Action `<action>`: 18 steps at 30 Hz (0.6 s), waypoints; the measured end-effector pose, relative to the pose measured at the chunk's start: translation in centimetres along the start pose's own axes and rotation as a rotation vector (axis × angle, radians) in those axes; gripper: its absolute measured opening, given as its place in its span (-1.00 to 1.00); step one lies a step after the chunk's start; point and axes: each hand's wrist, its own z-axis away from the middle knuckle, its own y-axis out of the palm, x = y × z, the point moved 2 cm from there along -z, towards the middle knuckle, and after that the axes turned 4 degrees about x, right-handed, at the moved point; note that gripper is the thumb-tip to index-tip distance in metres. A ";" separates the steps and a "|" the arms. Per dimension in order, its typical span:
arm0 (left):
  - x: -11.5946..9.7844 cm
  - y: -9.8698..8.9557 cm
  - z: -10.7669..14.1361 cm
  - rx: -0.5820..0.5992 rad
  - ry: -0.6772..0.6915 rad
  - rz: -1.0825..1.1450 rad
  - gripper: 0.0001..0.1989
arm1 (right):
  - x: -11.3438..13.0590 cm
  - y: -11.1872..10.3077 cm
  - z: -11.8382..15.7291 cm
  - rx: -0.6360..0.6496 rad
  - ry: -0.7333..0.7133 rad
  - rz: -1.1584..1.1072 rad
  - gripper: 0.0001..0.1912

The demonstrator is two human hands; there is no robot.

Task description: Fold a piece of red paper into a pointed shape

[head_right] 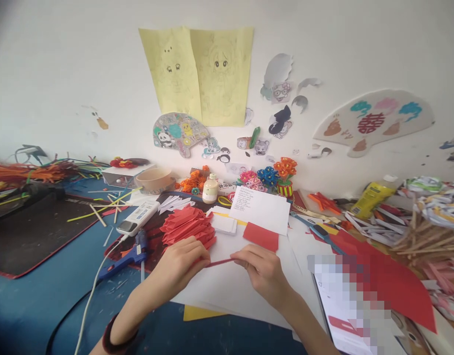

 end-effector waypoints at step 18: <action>2.6 -2.0 0.9 -0.173 -0.143 -0.341 -0.75 | 0.0 -0.5 0.6 -0.138 0.103 0.080 -0.69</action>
